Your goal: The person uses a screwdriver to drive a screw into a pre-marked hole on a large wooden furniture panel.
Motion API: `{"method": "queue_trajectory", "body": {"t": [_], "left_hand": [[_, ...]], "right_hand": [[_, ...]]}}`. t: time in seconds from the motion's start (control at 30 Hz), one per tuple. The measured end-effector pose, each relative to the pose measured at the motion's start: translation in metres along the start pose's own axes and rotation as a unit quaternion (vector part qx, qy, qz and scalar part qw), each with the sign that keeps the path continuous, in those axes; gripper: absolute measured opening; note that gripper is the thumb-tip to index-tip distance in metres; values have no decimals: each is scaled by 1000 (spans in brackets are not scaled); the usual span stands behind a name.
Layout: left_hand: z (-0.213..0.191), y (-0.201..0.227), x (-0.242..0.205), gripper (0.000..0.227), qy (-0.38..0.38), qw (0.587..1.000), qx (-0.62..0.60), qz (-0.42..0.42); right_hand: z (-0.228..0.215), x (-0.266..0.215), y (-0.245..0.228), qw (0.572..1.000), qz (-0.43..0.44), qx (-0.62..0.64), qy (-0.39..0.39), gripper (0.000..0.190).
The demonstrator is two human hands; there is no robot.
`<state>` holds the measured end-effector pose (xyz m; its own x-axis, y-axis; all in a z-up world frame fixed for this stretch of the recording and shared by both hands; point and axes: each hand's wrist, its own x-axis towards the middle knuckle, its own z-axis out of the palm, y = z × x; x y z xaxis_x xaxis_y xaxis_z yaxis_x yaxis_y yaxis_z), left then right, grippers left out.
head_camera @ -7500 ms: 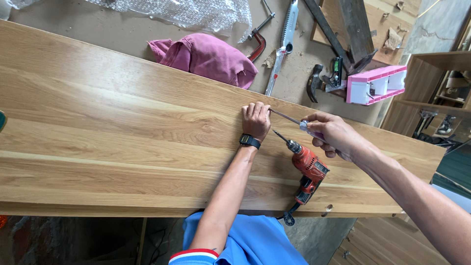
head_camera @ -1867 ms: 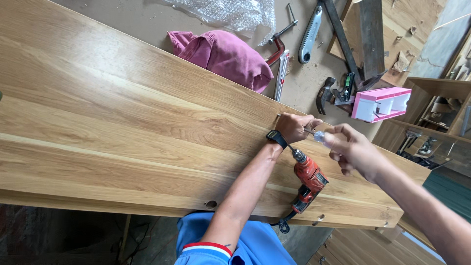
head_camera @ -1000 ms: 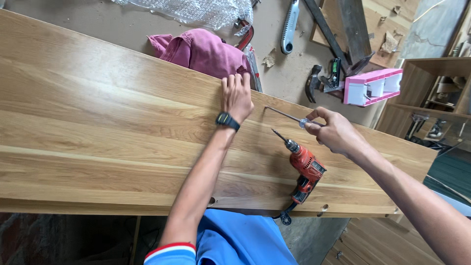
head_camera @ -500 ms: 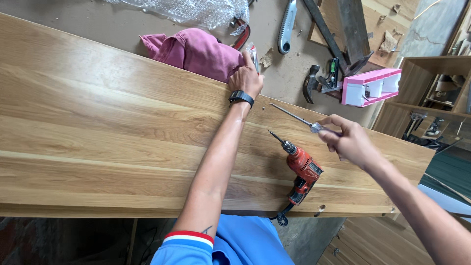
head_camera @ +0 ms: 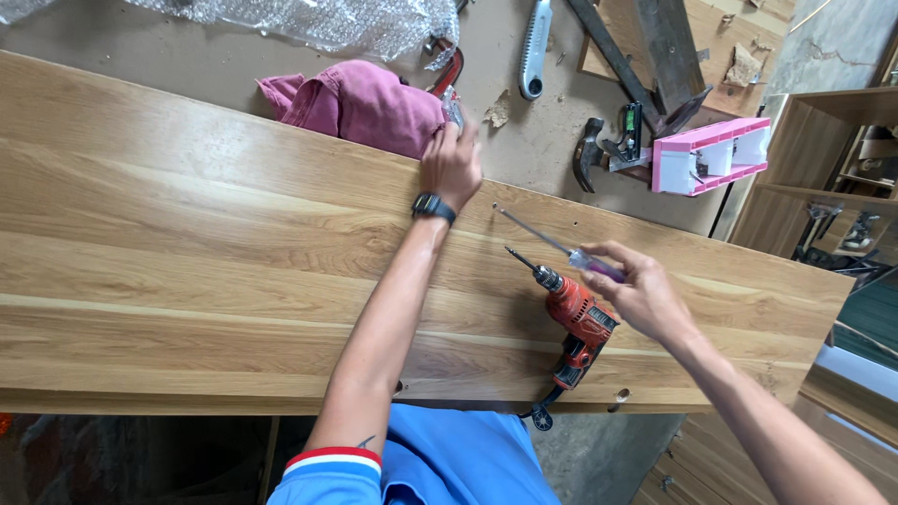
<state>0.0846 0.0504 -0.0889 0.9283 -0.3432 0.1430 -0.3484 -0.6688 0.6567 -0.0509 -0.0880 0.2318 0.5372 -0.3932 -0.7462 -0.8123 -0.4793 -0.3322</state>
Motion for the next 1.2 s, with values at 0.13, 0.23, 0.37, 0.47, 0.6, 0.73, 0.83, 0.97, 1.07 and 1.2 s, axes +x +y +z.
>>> {"method": "queue_trajectory", "body": {"t": [0.13, 0.23, 0.37, 0.47, 0.6, 0.73, 0.83, 0.97, 1.07, 1.2], "left_hand": [[4, -8, -41, 8, 56, 989, -25, 131], [-24, 10, -59, 3, -4, 987, -39, 154], [-34, 20, -64, 6, -23, 989, -56, 138], [-31, 18, -63, 6, -31, 990, -58, 127], [-29, 15, -65, 5, -45, 990, -54, 121], [-25, 11, -64, 6, -52, 989, -47, 127], [-23, 10, -66, 9, -58, 989, -39, 128], [-20, 9, -66, 7, -51, 989, -40, 132], [-19, 8, -64, 6, -48, 989, -39, 137], [-18, 7, -64, 11, -52, 988, -33, 139]], "right_hand": [[12, 3, 25, 999, -22, -8, 34, 43], [20, 6, 41, 998, -33, 6, 52, 44], [25, 10, 50, 996, -53, 2, 72, 42], [23, 7, 44, 997, -44, 0, 69, 42], [22, 10, 47, 996, -52, -3, 68, 41], [30, 9, 52, 996, -54, 1, 74, 41], [33, -7, 38, 997, -31, -9, 75, 42], [35, -3, 42, 997, -21, -12, 74, 42], [32, -6, 39, 996, -17, -16, 82, 42], [34, -2, 41, 996, -10, -35, 83, 42]]}}
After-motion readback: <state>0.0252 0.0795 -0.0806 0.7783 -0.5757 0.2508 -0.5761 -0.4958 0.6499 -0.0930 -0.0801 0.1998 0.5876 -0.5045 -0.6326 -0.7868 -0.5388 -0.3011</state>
